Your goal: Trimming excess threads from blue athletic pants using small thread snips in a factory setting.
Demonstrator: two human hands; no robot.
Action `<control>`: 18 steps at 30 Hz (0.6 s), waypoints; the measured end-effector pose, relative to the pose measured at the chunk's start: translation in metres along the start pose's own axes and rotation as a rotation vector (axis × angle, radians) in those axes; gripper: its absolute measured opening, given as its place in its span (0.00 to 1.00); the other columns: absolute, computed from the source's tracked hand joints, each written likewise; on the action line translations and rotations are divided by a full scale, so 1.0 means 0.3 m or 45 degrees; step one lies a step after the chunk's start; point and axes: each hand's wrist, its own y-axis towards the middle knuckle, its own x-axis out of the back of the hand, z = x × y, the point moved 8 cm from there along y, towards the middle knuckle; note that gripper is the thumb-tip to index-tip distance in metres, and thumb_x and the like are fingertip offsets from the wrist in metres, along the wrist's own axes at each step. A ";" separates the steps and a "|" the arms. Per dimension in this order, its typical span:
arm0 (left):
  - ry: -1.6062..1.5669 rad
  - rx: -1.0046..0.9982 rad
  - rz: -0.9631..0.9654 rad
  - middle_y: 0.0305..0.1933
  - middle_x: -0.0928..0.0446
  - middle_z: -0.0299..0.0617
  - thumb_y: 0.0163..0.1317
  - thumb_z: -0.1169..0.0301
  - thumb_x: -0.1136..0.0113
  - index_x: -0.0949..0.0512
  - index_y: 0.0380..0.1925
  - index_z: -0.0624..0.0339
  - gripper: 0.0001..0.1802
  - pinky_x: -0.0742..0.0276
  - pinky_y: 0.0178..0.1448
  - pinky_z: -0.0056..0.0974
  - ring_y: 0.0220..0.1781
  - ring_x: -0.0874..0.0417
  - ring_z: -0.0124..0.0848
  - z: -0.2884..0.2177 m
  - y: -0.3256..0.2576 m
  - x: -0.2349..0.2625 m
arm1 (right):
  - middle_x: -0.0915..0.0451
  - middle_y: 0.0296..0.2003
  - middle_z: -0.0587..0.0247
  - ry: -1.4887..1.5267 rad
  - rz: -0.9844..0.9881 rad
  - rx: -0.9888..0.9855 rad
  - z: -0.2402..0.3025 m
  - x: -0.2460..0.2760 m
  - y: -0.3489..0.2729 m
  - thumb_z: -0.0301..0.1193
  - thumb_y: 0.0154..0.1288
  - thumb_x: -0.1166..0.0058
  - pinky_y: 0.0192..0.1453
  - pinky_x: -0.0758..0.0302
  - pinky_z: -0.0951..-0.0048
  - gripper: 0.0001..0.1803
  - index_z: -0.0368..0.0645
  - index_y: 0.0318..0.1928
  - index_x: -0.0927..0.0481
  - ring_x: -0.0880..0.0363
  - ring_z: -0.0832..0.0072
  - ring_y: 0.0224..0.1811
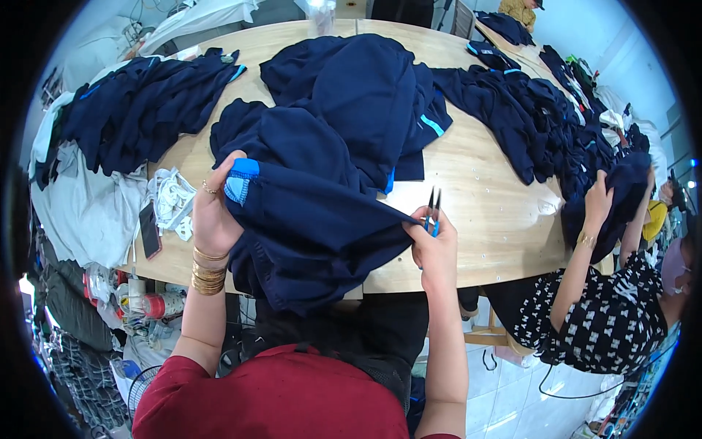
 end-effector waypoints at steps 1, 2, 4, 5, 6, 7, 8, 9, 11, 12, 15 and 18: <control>-0.142 0.063 0.220 0.41 0.22 0.38 0.67 0.67 0.54 0.27 0.48 0.64 0.15 0.26 0.51 0.34 0.43 0.21 0.29 0.003 -0.002 -0.040 | 0.33 0.16 0.76 0.297 0.076 -0.173 -0.015 -0.020 -0.011 0.20 0.55 0.46 0.15 0.47 0.84 0.06 0.42 0.33 0.27 0.42 0.87 0.10; -0.081 0.025 -0.006 0.40 0.21 0.39 0.66 0.68 0.53 0.26 0.46 0.64 0.14 0.25 0.50 0.35 0.42 0.20 0.29 -0.001 -0.009 -0.005 | 0.35 0.14 0.77 0.438 0.105 -0.198 -0.011 -0.029 -0.011 0.20 0.57 0.47 0.10 0.55 0.85 0.06 0.42 0.35 0.27 0.50 0.90 0.07; -0.071 -0.011 -0.021 0.40 0.21 0.39 0.66 0.68 0.52 0.25 0.45 0.64 0.13 0.25 0.50 0.35 0.42 0.20 0.29 -0.017 -0.011 -0.004 | 0.33 0.15 0.77 0.509 0.104 -0.244 0.004 -0.012 -0.017 0.25 0.59 0.45 0.10 0.51 0.86 0.05 0.42 0.37 0.25 0.47 0.91 0.08; -0.069 -0.035 -0.034 0.40 0.21 0.39 0.65 0.68 0.51 0.25 0.44 0.63 0.13 0.24 0.49 0.35 0.42 0.20 0.29 -0.024 -0.012 -0.003 | 0.32 0.15 0.76 0.533 0.070 -0.260 0.005 0.004 -0.015 0.27 0.60 0.45 0.10 0.51 0.86 0.06 0.42 0.38 0.25 0.46 0.91 0.08; -0.069 -0.041 -0.034 0.40 0.21 0.39 0.65 0.68 0.51 0.25 0.44 0.63 0.13 0.24 0.49 0.35 0.42 0.20 0.29 -0.029 -0.011 -0.003 | 0.31 0.16 0.76 0.542 0.088 -0.236 0.008 0.013 -0.013 0.30 0.61 0.44 0.10 0.50 0.86 0.08 0.42 0.39 0.25 0.45 0.91 0.09; -0.069 -0.012 -0.016 0.38 0.22 0.38 0.65 0.67 0.51 0.25 0.43 0.62 0.12 0.24 0.49 0.35 0.41 0.20 0.29 -0.029 -0.011 -0.004 | 0.31 0.16 0.76 0.543 0.099 -0.236 0.012 0.009 -0.016 0.30 0.61 0.44 0.10 0.50 0.86 0.08 0.42 0.39 0.25 0.45 0.91 0.09; -0.070 0.017 0.002 0.36 0.22 0.37 0.65 0.67 0.52 0.26 0.41 0.61 0.11 0.24 0.48 0.34 0.39 0.20 0.28 -0.027 -0.011 -0.005 | 0.31 0.17 0.76 0.550 0.074 -0.210 0.027 0.011 -0.020 0.30 0.61 0.44 0.10 0.49 0.87 0.08 0.42 0.39 0.25 0.45 0.91 0.09; -0.066 0.008 -0.002 0.36 0.22 0.37 0.65 0.67 0.52 0.26 0.41 0.61 0.11 0.24 0.48 0.34 0.39 0.20 0.28 -0.030 -0.012 0.002 | 0.31 0.17 0.76 0.557 0.050 -0.184 0.037 0.013 -0.021 0.30 0.61 0.44 0.11 0.49 0.87 0.08 0.42 0.39 0.26 0.45 0.91 0.09; 0.014 0.006 0.031 0.31 0.24 0.35 0.65 0.67 0.52 0.28 0.36 0.58 0.07 0.25 0.45 0.32 0.36 0.21 0.26 -0.033 -0.010 -0.002 | 0.31 0.17 0.75 0.573 0.067 -0.176 0.040 0.009 -0.013 0.30 0.62 0.45 0.11 0.48 0.87 0.07 0.42 0.39 0.26 0.44 0.91 0.09; 0.075 -0.007 0.047 0.27 0.28 0.32 0.65 0.67 0.52 0.32 0.32 0.56 0.06 0.26 0.41 0.29 0.32 0.24 0.22 -0.036 -0.009 -0.018 | 0.31 0.17 0.75 0.585 0.051 -0.160 0.044 0.015 -0.008 0.30 0.62 0.45 0.11 0.48 0.87 0.07 0.42 0.39 0.26 0.44 0.91 0.09; 0.236 -0.041 0.035 0.25 0.32 0.31 0.65 0.68 0.53 0.34 0.28 0.55 0.07 0.31 0.37 0.26 0.30 0.29 0.20 -0.047 -0.009 -0.042 | 0.30 0.17 0.75 0.604 0.054 -0.137 0.051 0.031 -0.002 0.29 0.63 0.47 0.11 0.48 0.88 0.05 0.43 0.38 0.27 0.43 0.91 0.09; 0.330 -0.049 0.031 0.26 0.34 0.27 0.64 0.67 0.52 0.33 0.25 0.54 0.09 0.34 0.38 0.24 0.30 0.33 0.16 -0.046 -0.018 -0.067 | 0.29 0.18 0.76 0.582 -0.044 -0.172 0.056 0.062 -0.013 0.29 0.63 0.47 0.12 0.47 0.88 0.04 0.45 0.38 0.26 0.42 0.90 0.10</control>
